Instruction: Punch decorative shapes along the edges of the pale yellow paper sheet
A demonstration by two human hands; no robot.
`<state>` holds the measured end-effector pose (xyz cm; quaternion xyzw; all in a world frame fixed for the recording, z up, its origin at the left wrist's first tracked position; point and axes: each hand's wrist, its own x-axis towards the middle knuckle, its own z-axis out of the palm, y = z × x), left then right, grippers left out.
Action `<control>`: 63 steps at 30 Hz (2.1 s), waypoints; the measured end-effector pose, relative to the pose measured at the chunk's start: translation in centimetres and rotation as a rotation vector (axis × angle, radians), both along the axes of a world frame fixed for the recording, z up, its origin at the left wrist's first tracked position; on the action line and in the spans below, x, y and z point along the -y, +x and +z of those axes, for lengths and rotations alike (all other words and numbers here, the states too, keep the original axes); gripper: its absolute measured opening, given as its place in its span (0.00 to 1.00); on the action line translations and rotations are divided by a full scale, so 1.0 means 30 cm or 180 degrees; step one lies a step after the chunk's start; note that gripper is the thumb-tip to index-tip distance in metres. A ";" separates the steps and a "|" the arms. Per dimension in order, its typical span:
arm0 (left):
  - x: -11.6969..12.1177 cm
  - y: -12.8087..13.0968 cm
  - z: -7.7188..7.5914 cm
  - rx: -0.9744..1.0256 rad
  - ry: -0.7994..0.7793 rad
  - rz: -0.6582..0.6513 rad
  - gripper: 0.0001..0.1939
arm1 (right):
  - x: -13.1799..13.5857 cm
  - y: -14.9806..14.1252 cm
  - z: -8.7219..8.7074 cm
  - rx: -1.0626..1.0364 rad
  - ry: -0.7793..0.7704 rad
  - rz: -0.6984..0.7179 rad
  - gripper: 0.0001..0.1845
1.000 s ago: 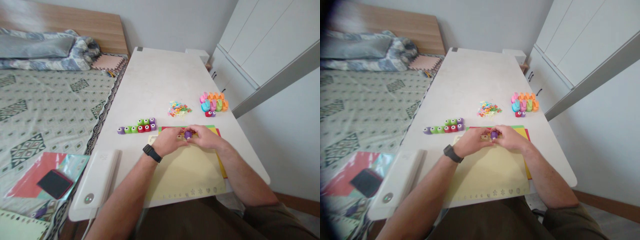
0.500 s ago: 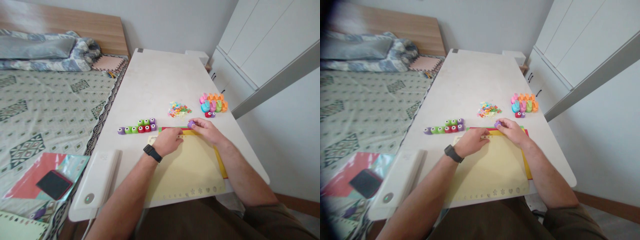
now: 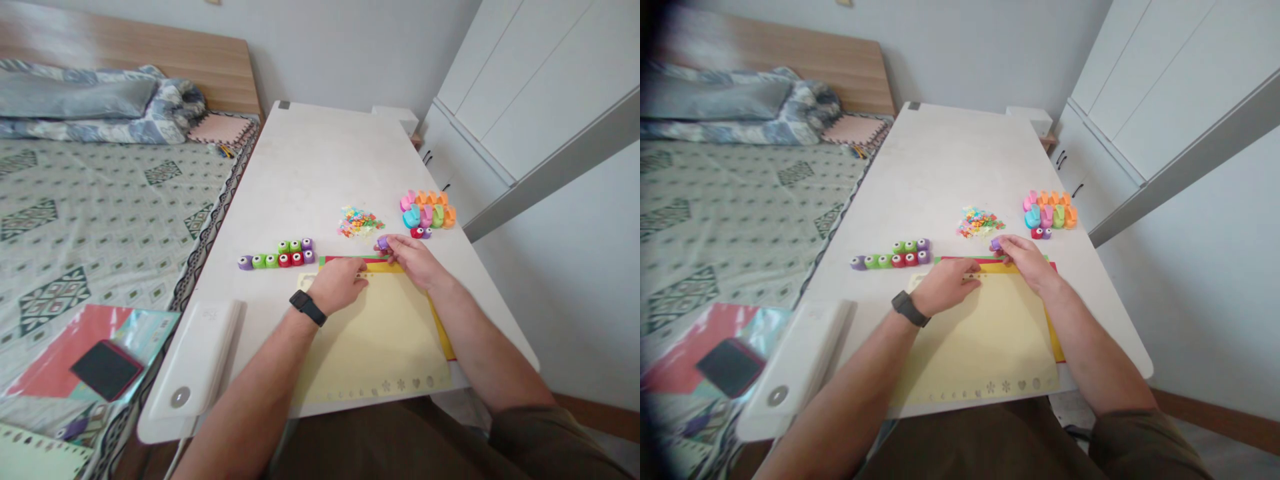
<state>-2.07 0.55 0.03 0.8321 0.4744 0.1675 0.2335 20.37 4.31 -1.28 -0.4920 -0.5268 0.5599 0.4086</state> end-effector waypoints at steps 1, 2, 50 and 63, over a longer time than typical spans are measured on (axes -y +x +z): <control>0.000 0.000 0.000 0.0002 0.0002 0.0006 0.11 | -0.009 -0.003 -0.008 0.0033 0.0015 -0.0043 0.18; 0.000 0.000 -0.001 0.0005 0.0003 0.0011 0.11 | -0.018 -0.005 -0.015 0.0090 0.0041 -0.0096 0.19; 0.007 0.002 0.016 -0.0053 -0.0053 -0.0001 0.12 | -0.101 0.449 0.034 0.2090 0.0988 -0.1952 0.24; 0.003 0.000 0.005 -0.0045 -0.0132 0.0012 0.13 | -0.181 0.537 -0.081 0.3016 0.0884 -0.1427 0.17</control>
